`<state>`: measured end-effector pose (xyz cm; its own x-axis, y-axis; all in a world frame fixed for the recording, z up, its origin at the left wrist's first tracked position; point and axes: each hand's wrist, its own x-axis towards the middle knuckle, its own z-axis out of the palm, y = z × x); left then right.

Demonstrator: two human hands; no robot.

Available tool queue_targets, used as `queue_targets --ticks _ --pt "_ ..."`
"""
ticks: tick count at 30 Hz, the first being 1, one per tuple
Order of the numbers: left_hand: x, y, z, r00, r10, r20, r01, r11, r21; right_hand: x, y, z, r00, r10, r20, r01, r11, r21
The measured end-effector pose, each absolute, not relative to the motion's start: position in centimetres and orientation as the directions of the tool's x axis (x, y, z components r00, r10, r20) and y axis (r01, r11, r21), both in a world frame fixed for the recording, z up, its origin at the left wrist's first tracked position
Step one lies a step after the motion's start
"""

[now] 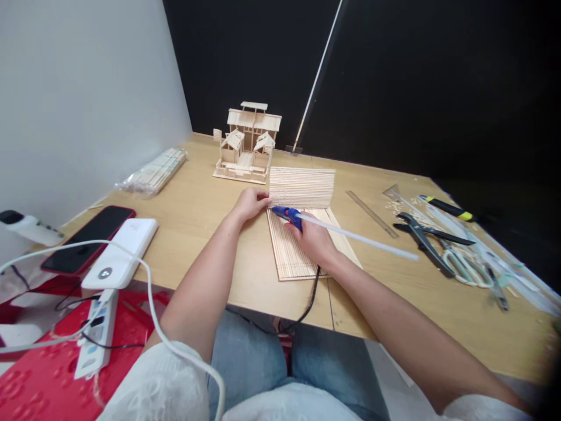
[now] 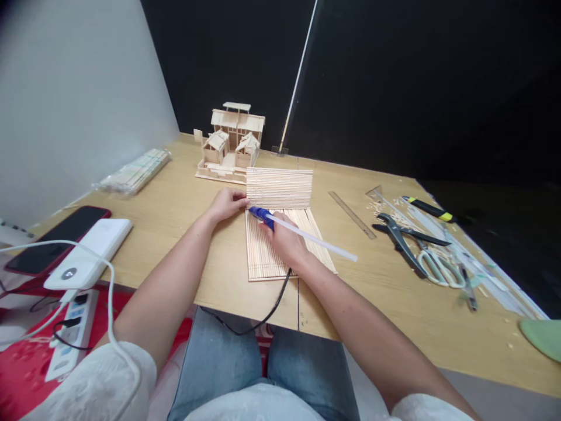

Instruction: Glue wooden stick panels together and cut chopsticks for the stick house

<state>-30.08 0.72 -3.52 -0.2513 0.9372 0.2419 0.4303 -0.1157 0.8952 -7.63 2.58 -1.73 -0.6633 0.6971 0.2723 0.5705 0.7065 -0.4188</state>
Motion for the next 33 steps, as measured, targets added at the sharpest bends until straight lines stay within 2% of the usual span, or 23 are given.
queue_targets --ticks 12,25,33 --pt "-30.34 0.95 -3.87 -0.261 0.933 0.247 0.437 -0.115 0.892 -7.19 2.48 -1.26 -0.654 0.711 0.26 0.593 0.695 -0.408" --pt "-30.16 0.58 -3.29 -0.261 0.935 0.241 0.441 -0.107 0.891 -6.7 2.66 -1.58 -0.63 0.701 0.333 0.566 0.709 -0.422" --pt "-30.15 0.49 -3.24 -0.274 0.932 0.236 0.444 -0.095 0.891 -7.12 3.12 -1.93 -0.665 0.676 0.319 0.502 0.72 -0.48"
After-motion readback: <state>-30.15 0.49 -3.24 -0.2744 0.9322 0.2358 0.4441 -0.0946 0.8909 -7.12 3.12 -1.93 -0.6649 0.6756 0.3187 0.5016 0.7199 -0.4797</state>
